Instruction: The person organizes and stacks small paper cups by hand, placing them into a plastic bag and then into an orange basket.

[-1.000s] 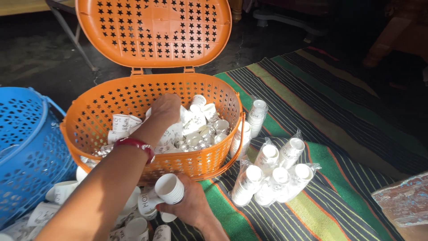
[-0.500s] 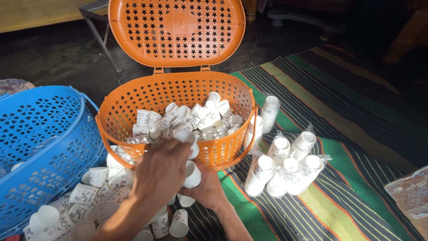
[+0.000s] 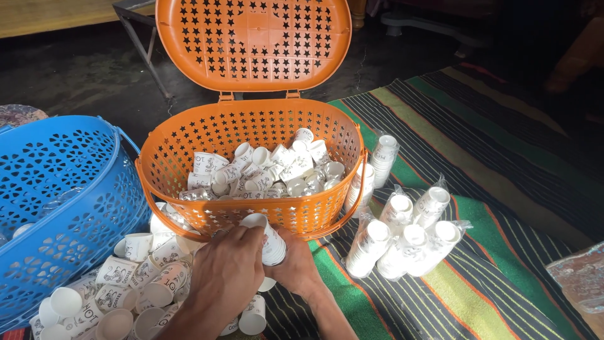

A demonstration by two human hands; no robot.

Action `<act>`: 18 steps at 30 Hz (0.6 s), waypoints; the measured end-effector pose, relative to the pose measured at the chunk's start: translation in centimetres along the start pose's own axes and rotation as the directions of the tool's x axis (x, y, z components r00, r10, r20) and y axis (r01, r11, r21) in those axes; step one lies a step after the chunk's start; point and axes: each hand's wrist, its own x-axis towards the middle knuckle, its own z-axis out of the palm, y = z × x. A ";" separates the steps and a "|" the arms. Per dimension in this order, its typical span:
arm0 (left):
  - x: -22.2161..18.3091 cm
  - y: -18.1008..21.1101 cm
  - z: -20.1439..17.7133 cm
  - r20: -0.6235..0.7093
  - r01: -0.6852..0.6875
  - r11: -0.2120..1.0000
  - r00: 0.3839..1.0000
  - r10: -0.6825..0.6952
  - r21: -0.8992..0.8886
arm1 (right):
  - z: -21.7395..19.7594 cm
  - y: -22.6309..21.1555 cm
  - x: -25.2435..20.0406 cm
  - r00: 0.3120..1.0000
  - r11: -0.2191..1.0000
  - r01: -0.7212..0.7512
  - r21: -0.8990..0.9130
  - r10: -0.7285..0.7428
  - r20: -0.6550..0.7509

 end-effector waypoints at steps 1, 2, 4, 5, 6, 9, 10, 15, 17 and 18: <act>0.0 -0.1 0.1 0.002 -0.001 1.000 1.000 0.001 -0.001 | 0.0 0.1 0.0 1.000 1.000 -0.003 0.000 0.003 -0.001; 0.1 -0.1 0.2 -0.017 0.013 1.000 1.000 -0.013 -0.007 | 0.0 0.1 0.1 1.000 1.000 -0.021 -0.016 0.021 0.002; 0.1 -0.2 0.4 -0.036 0.028 1.000 0.999 -0.029 -0.013 | 0.0 0.2 0.1 0.999 0.999 -0.040 -0.032 0.040 0.005; 0.0 -0.3 0.6 -0.031 0.042 0.999 0.999 -0.042 -0.006 | 0.1 0.2 0.1 0.999 0.999 -0.036 -0.023 0.036 0.002; 0.0 -0.4 0.7 -0.027 0.055 0.998 0.998 -0.055 0.002 | 0.1 0.2 0.1 1.000 0.999 -0.030 -0.014 0.030 0.000; -0.1 -0.2 0.8 0.078 0.108 0.994 0.991 -0.109 0.014 | 0.3 0.8 0.0 1.000 0.998 -0.022 0.053 0.022 0.000; -0.3 -0.4 1.3 0.076 0.106 0.994 0.991 -0.107 0.014 | 0.4 1.2 0.0 1.000 0.998 -0.021 0.053 0.021 -0.001; 1.0 -0.1 1.3 0.192 -0.033 0.999 0.981 0.027 0.027 | 0.5 2.6 0.2 0.998 0.997 0.060 0.041 -0.060 -0.001; 4.9 0.3 -0.5 0.115 -0.047 0.998 0.993 0.041 0.051 | -0.1 0.8 0.1 0.999 0.999 0.038 0.036 -0.038 0.012; 6.6 0.4 -1.3 0.036 -0.050 0.996 0.998 0.047 0.076 | -0.3 0.0 -0.1 0.999 0.999 0.016 0.031 -0.017 0.035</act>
